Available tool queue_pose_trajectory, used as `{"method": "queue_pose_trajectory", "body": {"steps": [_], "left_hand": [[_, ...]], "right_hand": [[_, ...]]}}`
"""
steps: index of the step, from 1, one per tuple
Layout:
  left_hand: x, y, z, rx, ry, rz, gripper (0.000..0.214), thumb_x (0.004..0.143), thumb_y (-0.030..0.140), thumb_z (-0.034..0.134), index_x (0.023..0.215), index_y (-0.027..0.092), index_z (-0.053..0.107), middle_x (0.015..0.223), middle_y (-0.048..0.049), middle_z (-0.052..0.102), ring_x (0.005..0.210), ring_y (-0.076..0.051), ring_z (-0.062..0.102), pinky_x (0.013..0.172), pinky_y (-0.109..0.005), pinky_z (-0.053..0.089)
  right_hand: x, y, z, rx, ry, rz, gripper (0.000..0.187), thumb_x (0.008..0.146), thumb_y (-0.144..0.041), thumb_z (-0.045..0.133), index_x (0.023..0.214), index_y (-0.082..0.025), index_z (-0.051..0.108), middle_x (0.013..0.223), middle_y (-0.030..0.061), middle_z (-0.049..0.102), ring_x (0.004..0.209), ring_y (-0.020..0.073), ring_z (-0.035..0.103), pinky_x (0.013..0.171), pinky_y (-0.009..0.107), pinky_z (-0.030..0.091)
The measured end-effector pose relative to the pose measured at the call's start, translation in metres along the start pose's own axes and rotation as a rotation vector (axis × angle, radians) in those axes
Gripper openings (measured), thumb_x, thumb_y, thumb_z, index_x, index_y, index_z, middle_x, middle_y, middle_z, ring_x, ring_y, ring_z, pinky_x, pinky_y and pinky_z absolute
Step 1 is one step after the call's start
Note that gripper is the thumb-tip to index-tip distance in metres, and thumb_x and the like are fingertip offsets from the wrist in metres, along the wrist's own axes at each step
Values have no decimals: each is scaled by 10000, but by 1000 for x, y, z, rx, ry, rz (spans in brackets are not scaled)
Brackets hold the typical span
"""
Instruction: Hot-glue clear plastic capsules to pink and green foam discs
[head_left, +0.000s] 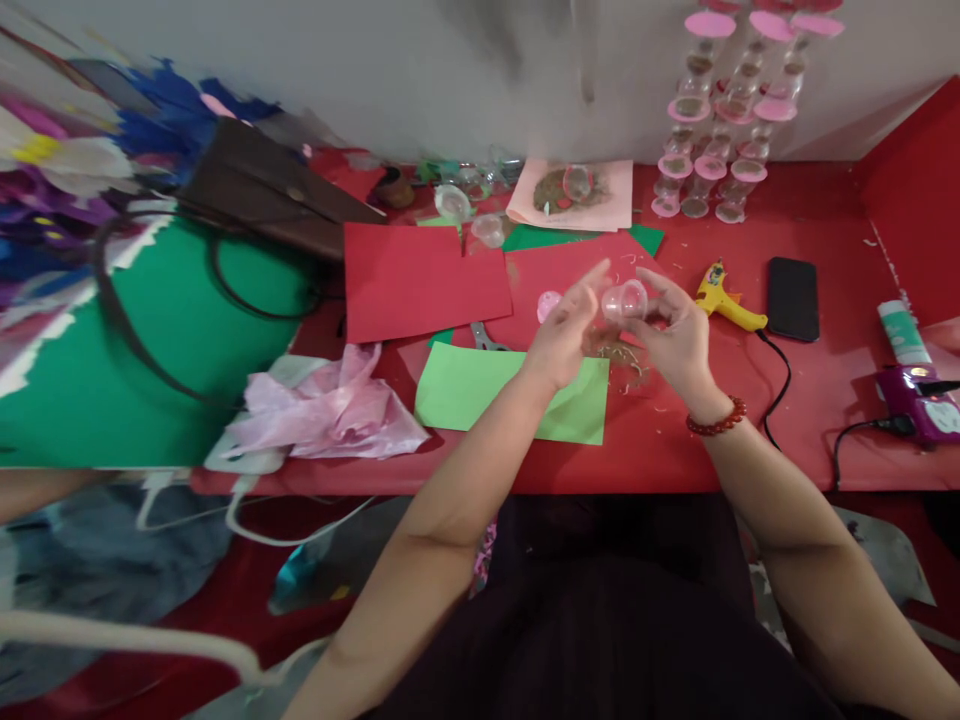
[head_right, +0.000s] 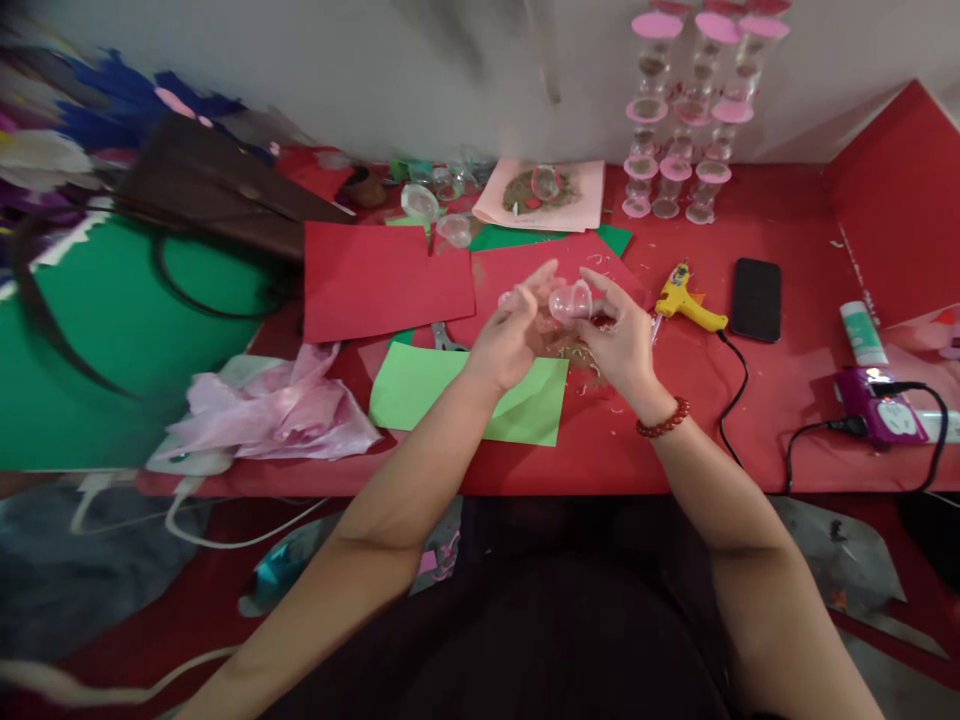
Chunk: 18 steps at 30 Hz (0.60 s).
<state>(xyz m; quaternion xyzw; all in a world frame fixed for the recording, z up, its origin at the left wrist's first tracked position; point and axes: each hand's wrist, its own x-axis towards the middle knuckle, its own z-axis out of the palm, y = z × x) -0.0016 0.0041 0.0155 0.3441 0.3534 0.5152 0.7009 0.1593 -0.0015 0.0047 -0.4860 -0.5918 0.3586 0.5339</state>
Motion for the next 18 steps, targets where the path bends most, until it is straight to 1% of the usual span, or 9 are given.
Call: {"method": "queue_pose_trajectory", "body": {"steps": [3,5,7,9,12,14,15,17,18], "left_hand": [[-2,1,3,8,-111,-16,364,809,240,895,1154,276,785,1180,-36,791,1032,-191,748,860,-277,582],[-1,1,3,-15,-116,-34,355,789,191,895,1114,264,774,1090,-18,795,898,-143,743,765,-231,568],[0,2,4,-59,-102,-50,324,806,168,863,1099,261,760,1046,-2,787,825,-119,727,708,-213,556],[0,4,5,-100,-82,-61,329,819,147,834,1114,266,747,1039,6,774,816,-116,726,711,-221,561],[-1,7,7,-157,-46,-81,372,855,148,797,1194,282,726,973,15,752,784,-115,716,773,-257,580],[-3,8,6,-201,-30,-97,406,899,167,761,1278,300,700,940,15,751,793,-126,725,843,-293,591],[-3,8,6,-226,-32,-108,423,920,177,739,1318,307,684,948,8,759,829,-140,742,884,-315,593],[-3,9,5,-276,-53,-132,434,950,195,695,1370,302,657,1007,-19,781,940,-180,775,949,-354,589],[-3,9,5,-295,-67,-145,431,959,200,677,1379,293,652,1036,-34,788,984,-196,782,963,-364,588]], "right_hand": [[-6,-4,4,-133,21,-29,579,806,-172,740,1360,-339,708,901,-35,827,788,179,749,816,371,631],[-9,-6,7,-151,3,-61,560,803,-153,718,1329,-346,717,949,-34,835,861,191,780,847,377,637],[-10,-10,8,-145,1,-99,502,818,-176,721,1291,-345,727,1007,-24,837,947,205,797,889,388,641],[-11,-15,7,-127,15,-141,410,831,-235,752,1228,-336,745,1038,-11,835,970,211,798,916,397,644],[-13,-25,4,-47,61,-199,255,834,-365,811,1079,-307,768,1032,8,828,941,217,793,922,409,647],[-14,-29,1,14,121,-219,210,853,-470,809,957,-294,763,944,14,812,869,216,778,865,408,650],[-15,-29,0,33,159,-212,233,878,-520,782,902,-290,752,856,10,787,790,205,756,805,398,645],[-13,-28,-3,50,235,-179,329,945,-592,689,824,-287,715,649,-18,663,596,167,647,666,363,601],[-11,-26,-4,52,265,-164,366,976,-604,641,807,-284,696,589,-31,591,535,150,582,619,346,569]]}}
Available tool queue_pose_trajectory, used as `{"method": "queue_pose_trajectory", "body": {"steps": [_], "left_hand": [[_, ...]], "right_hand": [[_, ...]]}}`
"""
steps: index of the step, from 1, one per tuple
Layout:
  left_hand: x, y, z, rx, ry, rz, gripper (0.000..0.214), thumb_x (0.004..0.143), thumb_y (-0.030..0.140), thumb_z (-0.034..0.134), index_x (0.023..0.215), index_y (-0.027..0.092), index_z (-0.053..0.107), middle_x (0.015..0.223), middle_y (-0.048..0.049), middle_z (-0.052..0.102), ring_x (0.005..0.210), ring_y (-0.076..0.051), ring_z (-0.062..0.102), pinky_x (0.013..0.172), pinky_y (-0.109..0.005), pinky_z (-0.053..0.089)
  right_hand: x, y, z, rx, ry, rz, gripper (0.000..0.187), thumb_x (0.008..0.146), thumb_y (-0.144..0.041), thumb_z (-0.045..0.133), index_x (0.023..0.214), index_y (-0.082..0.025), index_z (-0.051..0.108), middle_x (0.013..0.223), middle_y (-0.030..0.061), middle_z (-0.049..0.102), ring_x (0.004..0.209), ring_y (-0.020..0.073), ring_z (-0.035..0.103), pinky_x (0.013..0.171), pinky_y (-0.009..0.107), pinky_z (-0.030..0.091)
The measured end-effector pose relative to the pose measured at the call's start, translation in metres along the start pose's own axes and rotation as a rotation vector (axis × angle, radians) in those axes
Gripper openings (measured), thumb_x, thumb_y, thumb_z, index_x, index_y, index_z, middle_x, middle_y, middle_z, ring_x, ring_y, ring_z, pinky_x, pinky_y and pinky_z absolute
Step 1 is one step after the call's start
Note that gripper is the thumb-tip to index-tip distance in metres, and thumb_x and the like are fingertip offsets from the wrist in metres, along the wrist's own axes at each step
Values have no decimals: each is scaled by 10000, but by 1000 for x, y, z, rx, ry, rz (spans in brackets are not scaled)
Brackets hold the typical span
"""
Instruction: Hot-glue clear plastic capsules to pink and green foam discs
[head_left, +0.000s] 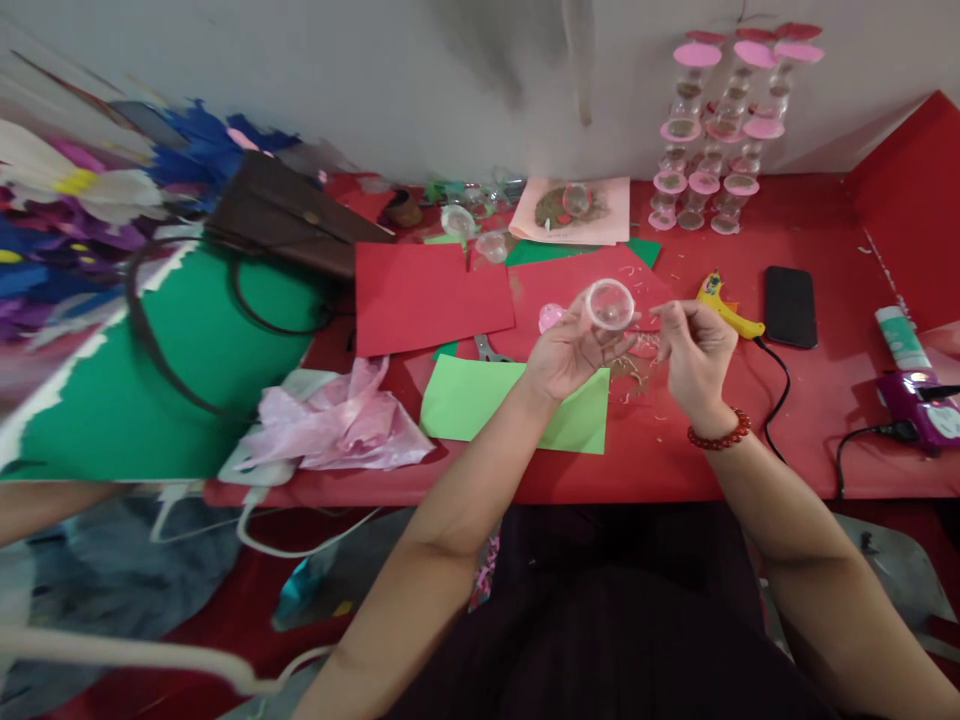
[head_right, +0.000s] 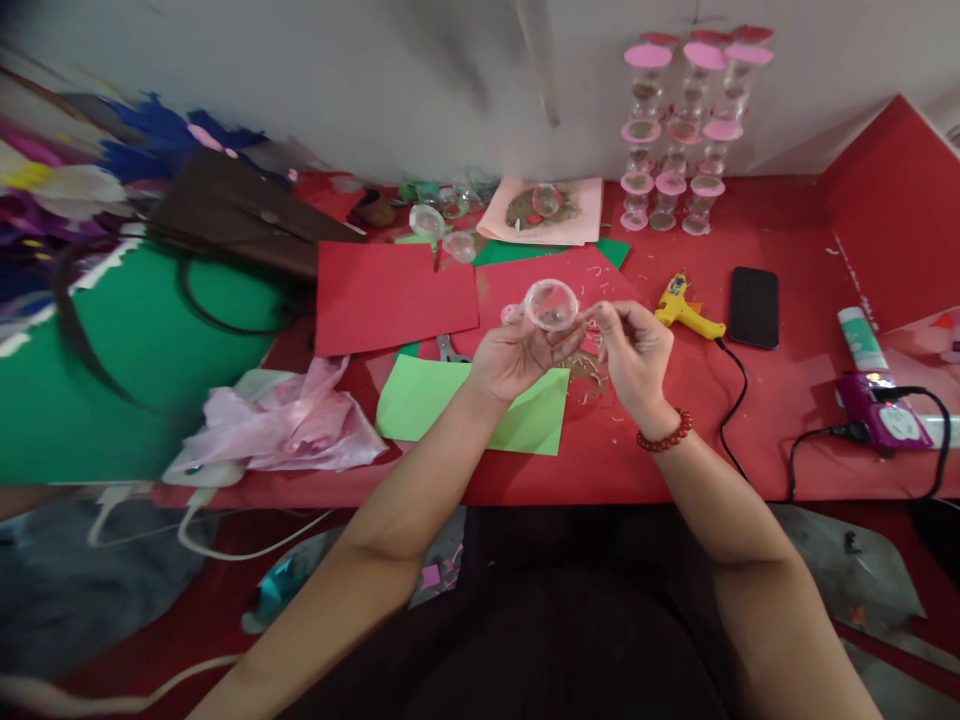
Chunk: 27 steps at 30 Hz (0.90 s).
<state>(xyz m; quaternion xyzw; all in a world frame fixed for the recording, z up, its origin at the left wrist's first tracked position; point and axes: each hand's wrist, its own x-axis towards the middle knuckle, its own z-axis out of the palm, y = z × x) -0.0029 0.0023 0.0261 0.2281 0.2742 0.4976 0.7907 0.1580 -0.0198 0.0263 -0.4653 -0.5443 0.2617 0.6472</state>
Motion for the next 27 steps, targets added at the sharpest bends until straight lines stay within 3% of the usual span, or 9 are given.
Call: {"method": "queue_pose_trajectory", "body": {"steps": [3,7,9,12,15,19,24,27], "left_hand": [[0,0,-1,-4,-19,-30,377,966,220,650,1339,269,676,1040,-51,796,979,-210,787,929,-361,592],[1,-4,-2,116,-66,-45,217,968,349,675,1129,227,754,926,-52,778,767,-186,740,749,-328,588],[2,-8,-3,195,-77,-61,239,969,429,685,1004,208,768,877,-53,760,685,-164,688,625,-294,535],[0,-14,-1,280,-54,-94,375,965,554,681,858,199,737,753,-33,697,605,-127,605,499,-248,419],[-4,-17,4,324,-83,-97,503,914,698,672,821,204,693,674,-6,633,550,-109,555,475,-237,404],[-8,-19,10,377,-94,-52,538,822,744,747,903,215,690,684,17,621,534,-97,546,475,-234,392],[-5,-21,5,482,-29,60,593,865,792,638,777,206,627,618,25,531,478,-72,391,456,-255,263],[-1,-24,-2,542,-79,162,656,749,854,689,731,206,595,612,34,479,484,-67,328,463,-262,226]], "right_hand": [[7,9,-2,-29,12,-21,356,1018,-583,578,871,-274,676,666,-19,575,599,144,572,636,319,542],[12,15,-4,-163,-160,-95,317,971,-544,665,1154,-289,703,1017,37,665,803,169,630,757,343,576],[12,15,-4,-252,-209,-154,326,917,-509,739,1170,-304,730,1073,50,670,807,186,620,785,384,589],[8,15,-4,-343,-233,-248,150,952,-416,690,989,-304,783,951,46,694,794,208,631,792,406,591],[5,18,-4,-392,-204,-292,235,1000,-345,599,865,-283,781,815,34,690,736,193,639,729,365,571],[3,23,-2,-456,-187,-308,272,1004,-303,545,918,-265,800,795,39,670,703,182,623,669,338,535],[3,16,1,-368,-220,-221,253,1002,-300,559,897,-254,784,845,52,703,770,193,650,734,352,555],[4,11,2,-264,-168,-103,166,970,-313,636,867,-252,751,837,34,727,768,186,663,750,349,561]]}}
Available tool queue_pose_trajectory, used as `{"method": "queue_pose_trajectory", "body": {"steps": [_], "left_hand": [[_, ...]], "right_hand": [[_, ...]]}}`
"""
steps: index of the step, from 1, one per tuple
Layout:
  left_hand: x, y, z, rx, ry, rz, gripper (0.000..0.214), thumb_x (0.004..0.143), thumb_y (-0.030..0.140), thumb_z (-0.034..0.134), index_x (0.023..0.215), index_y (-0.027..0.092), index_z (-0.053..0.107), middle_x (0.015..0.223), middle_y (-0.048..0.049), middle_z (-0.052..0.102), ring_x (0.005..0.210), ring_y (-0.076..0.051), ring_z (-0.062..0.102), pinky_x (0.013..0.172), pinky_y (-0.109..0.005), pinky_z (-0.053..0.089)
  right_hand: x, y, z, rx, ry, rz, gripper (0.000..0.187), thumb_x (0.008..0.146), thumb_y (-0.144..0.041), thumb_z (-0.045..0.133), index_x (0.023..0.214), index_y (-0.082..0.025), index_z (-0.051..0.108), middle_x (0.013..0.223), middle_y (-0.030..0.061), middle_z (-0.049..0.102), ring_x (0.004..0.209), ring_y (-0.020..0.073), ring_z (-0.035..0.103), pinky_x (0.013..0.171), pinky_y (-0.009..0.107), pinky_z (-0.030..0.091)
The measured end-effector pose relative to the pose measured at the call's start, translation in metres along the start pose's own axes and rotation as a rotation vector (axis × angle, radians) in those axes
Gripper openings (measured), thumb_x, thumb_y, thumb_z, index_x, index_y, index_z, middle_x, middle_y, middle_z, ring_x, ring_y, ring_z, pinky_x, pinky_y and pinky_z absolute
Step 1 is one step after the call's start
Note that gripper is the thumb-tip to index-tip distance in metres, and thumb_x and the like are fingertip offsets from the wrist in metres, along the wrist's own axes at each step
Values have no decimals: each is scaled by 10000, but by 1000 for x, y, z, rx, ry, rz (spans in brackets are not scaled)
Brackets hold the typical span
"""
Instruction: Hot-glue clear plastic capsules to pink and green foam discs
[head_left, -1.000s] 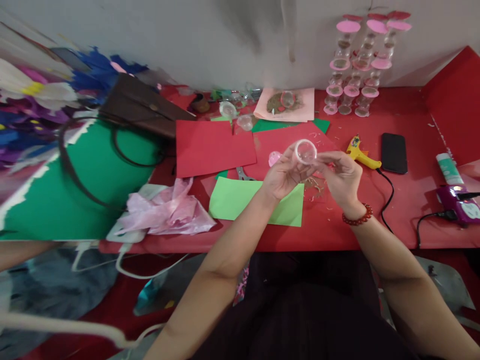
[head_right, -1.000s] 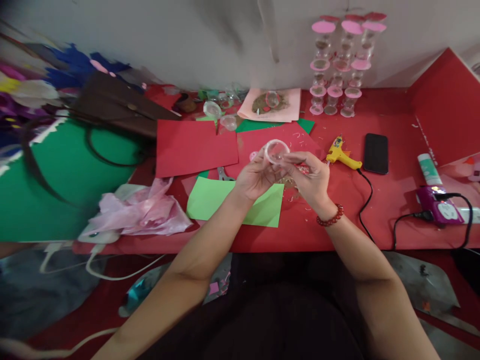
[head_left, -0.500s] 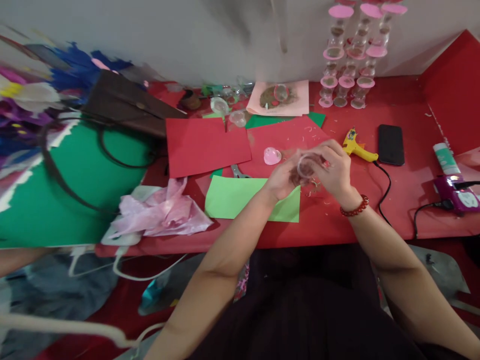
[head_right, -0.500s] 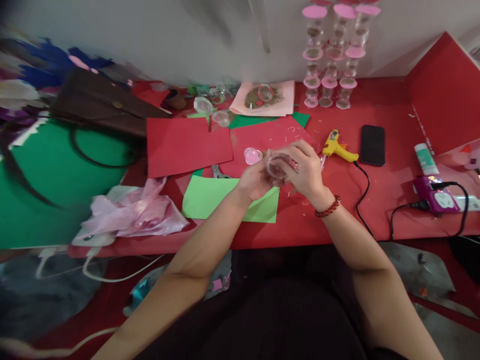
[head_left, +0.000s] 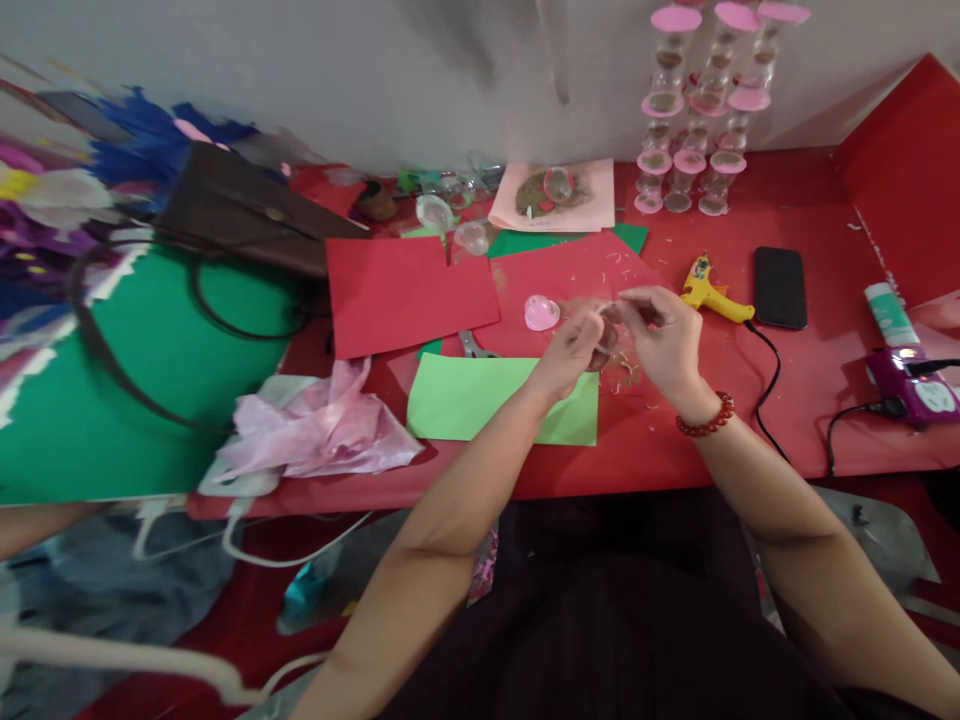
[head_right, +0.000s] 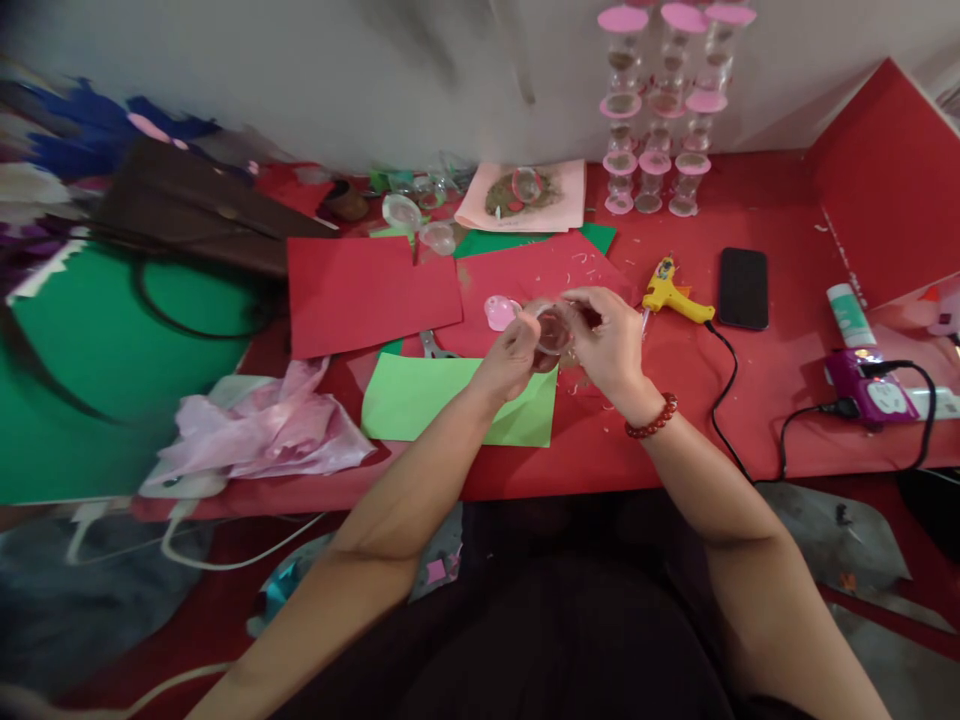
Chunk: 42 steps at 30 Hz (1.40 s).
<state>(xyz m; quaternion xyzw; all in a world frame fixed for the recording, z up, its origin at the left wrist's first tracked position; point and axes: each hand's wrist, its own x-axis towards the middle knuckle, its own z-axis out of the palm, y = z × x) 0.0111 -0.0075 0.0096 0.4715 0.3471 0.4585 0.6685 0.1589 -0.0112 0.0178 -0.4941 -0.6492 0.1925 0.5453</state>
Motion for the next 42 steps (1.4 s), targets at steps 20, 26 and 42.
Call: {"method": "queue_pose_trajectory", "body": {"steps": [20,26,42], "left_hand": [[0,28,-6,-37,-128,-325,837,805,972,388,724,170,613,524,41,428,389,-28,233,376,-186,111],[2,19,-6,-19,-111,-358,827,800,977,402,737,176,597,540,32,464,385,-27,261,367,-196,98],[-4,16,-4,36,-183,-95,700,664,842,798,869,191,644,718,24,579,542,-60,439,464,-208,276]], "right_hand": [[12,17,-2,258,68,197,182,1009,-359,618,872,-239,606,738,-28,595,654,111,572,659,275,490],[6,2,1,311,-174,149,157,915,-373,731,934,-223,775,895,26,755,819,158,670,759,312,543],[5,2,3,131,26,270,275,1011,-315,613,755,-221,585,604,-50,541,567,109,536,607,268,449]]}}
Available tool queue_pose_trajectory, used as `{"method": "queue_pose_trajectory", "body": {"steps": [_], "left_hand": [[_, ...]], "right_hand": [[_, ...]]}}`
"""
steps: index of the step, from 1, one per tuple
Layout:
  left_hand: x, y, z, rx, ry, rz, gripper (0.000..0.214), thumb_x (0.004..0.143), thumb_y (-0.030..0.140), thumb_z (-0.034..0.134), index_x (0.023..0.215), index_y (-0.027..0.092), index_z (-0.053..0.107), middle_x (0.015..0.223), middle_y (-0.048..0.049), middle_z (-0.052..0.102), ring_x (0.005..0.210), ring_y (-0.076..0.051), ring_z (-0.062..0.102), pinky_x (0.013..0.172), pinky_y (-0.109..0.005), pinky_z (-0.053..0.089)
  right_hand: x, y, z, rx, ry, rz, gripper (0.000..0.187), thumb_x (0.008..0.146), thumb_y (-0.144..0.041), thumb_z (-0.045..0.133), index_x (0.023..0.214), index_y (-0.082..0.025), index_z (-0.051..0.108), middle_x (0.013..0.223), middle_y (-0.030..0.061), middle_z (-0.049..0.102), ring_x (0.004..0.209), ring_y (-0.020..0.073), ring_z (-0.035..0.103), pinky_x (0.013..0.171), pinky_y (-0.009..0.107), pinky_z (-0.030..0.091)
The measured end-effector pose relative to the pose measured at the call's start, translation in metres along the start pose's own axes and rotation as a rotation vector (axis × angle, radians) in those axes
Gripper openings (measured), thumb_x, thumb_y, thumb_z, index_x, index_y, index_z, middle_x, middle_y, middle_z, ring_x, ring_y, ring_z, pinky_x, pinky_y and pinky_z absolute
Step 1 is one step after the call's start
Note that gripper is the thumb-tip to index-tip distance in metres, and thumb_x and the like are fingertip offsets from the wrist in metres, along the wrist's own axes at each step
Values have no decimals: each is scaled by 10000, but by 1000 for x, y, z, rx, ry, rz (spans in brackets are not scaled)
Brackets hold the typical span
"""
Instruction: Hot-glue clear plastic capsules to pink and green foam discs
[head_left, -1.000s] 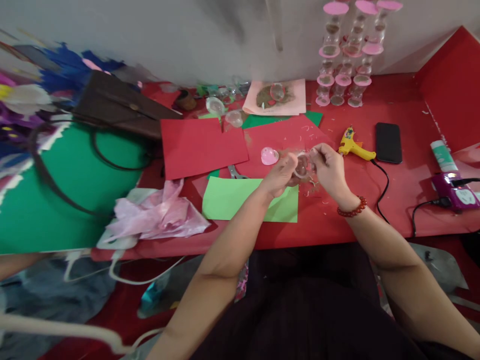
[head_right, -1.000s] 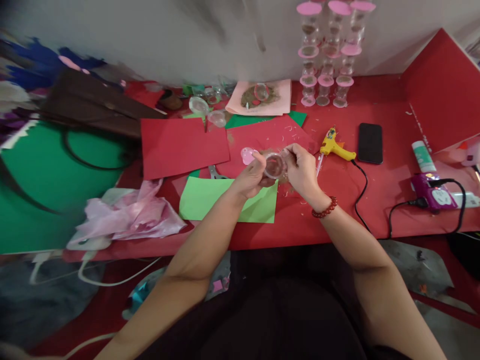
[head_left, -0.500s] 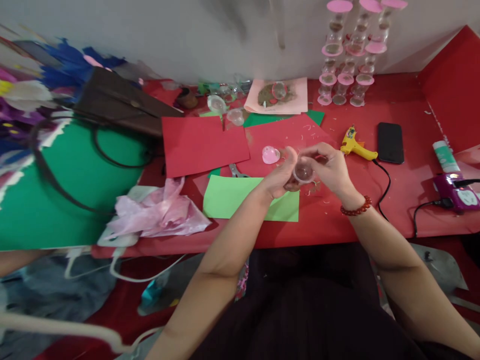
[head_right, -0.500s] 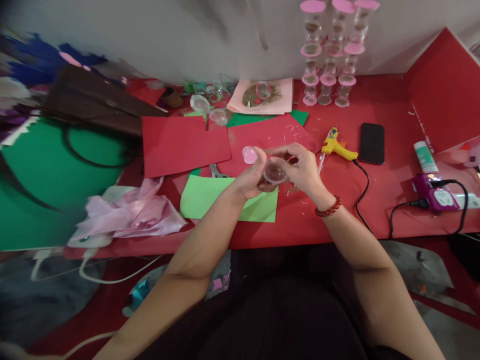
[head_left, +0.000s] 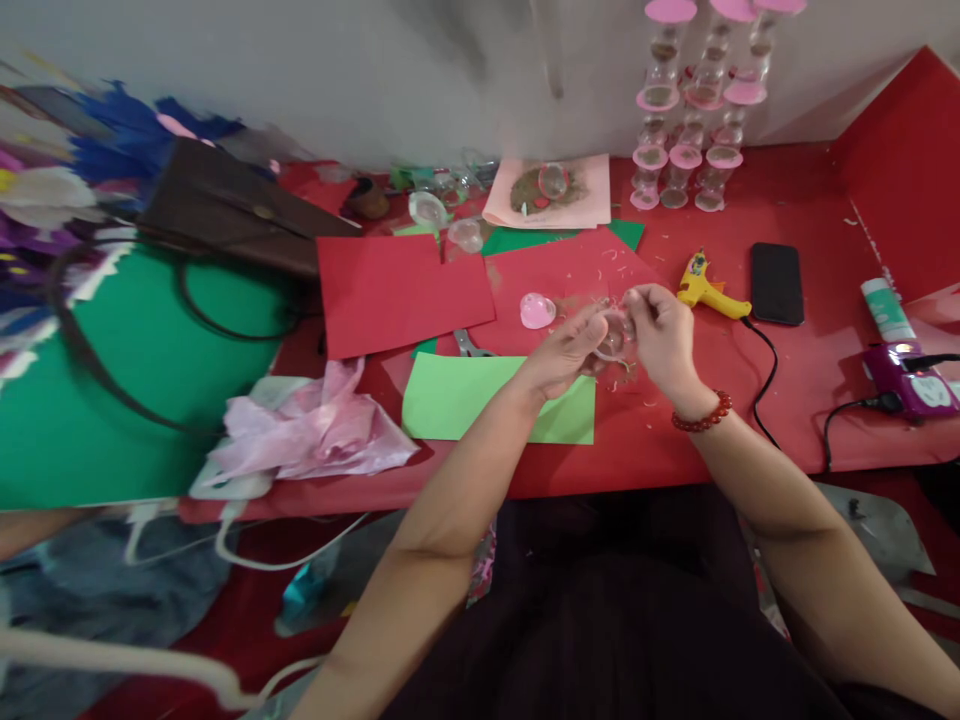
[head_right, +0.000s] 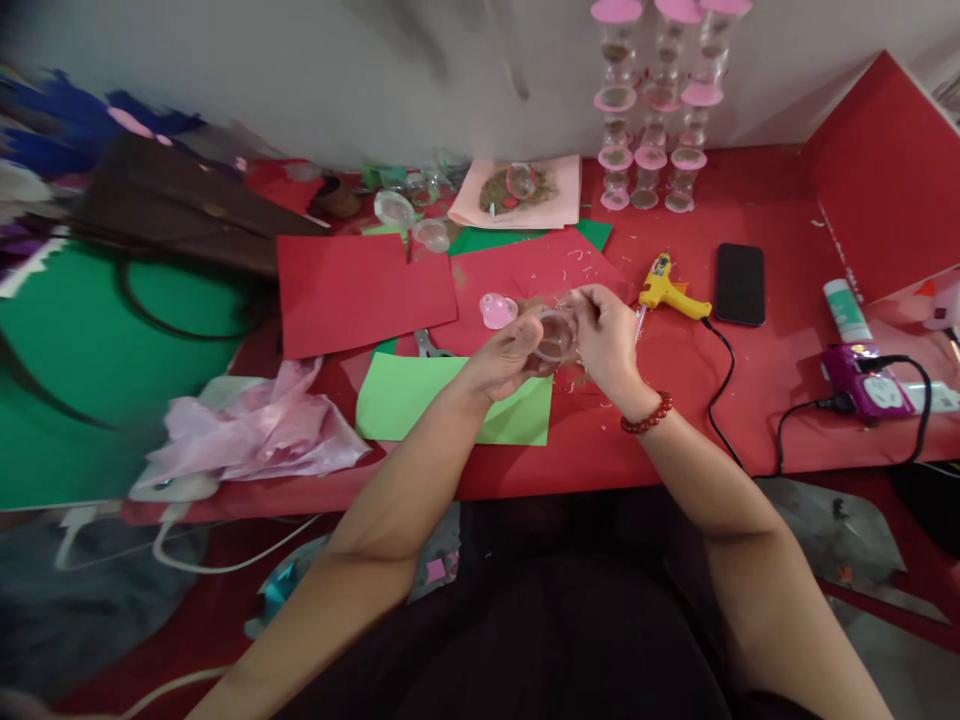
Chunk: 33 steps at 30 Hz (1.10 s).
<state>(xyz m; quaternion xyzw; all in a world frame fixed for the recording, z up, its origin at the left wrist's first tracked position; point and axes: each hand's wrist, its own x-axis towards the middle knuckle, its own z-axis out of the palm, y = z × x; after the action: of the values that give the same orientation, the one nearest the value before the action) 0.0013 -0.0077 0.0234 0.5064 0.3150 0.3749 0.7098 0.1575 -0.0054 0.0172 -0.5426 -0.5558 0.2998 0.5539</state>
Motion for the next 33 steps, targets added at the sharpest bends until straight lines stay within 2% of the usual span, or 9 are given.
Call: {"method": "queue_pose_trajectory", "body": {"steps": [3,6,9,12,19,23,25,28,33], "left_hand": [[-1,3,0,-13,43,47,708,643,824,827,938,203,656,778,17,612,580,-63,482,480,-195,320],[1,2,-3,-36,84,83,722,623,828,835,957,213,657,824,13,634,595,-60,506,483,-184,350],[3,-2,-7,-32,97,83,722,620,841,824,947,216,672,796,21,629,584,-56,503,480,-176,360],[3,-5,-9,-32,110,87,723,630,848,808,974,221,700,773,22,638,582,-60,518,476,-173,359],[4,0,1,-128,312,85,522,917,738,635,1117,259,689,899,-2,724,690,-90,633,556,-190,459],[4,-1,6,-127,313,100,483,929,716,637,1095,264,668,935,-12,724,756,-117,662,608,-205,510],[4,-4,8,-127,320,115,473,940,721,613,1026,258,652,950,-11,718,766,-117,659,612,-209,513],[5,-4,10,-155,343,128,500,962,745,544,954,253,633,893,-1,687,733,-107,638,611,-218,508],[8,0,9,-199,356,94,624,963,821,411,870,241,622,720,1,609,659,-130,604,599,-254,509]], "right_hand": [[3,7,0,106,60,55,297,1038,-384,586,785,-230,572,587,-61,509,505,97,503,545,255,437],[5,12,-1,89,10,50,254,1035,-385,582,844,-226,634,627,-47,554,527,99,535,554,254,467],[6,12,-1,21,-5,-43,198,1029,-372,570,976,-233,701,839,15,689,747,138,661,696,285,546],[4,9,-2,4,-18,-139,217,1009,-423,613,1046,-237,719,1035,61,724,944,170,686,806,310,558],[-1,-4,-1,99,-96,69,539,1025,-697,481,786,-226,587,701,1,604,645,128,568,627,281,457],[-4,-7,2,-122,-213,34,446,945,-550,699,691,-232,517,590,-34,525,561,117,468,564,285,343],[-6,-8,3,-181,-226,-14,401,957,-416,690,665,-234,484,568,-39,511,552,115,461,572,285,336],[-8,-7,4,-120,-271,-31,358,1007,-314,577,672,-232,484,584,-30,539,558,118,501,595,277,387],[-9,-5,6,66,-324,-10,376,1056,-397,523,720,-228,511,654,-16,591,597,110,554,621,259,463]]}}
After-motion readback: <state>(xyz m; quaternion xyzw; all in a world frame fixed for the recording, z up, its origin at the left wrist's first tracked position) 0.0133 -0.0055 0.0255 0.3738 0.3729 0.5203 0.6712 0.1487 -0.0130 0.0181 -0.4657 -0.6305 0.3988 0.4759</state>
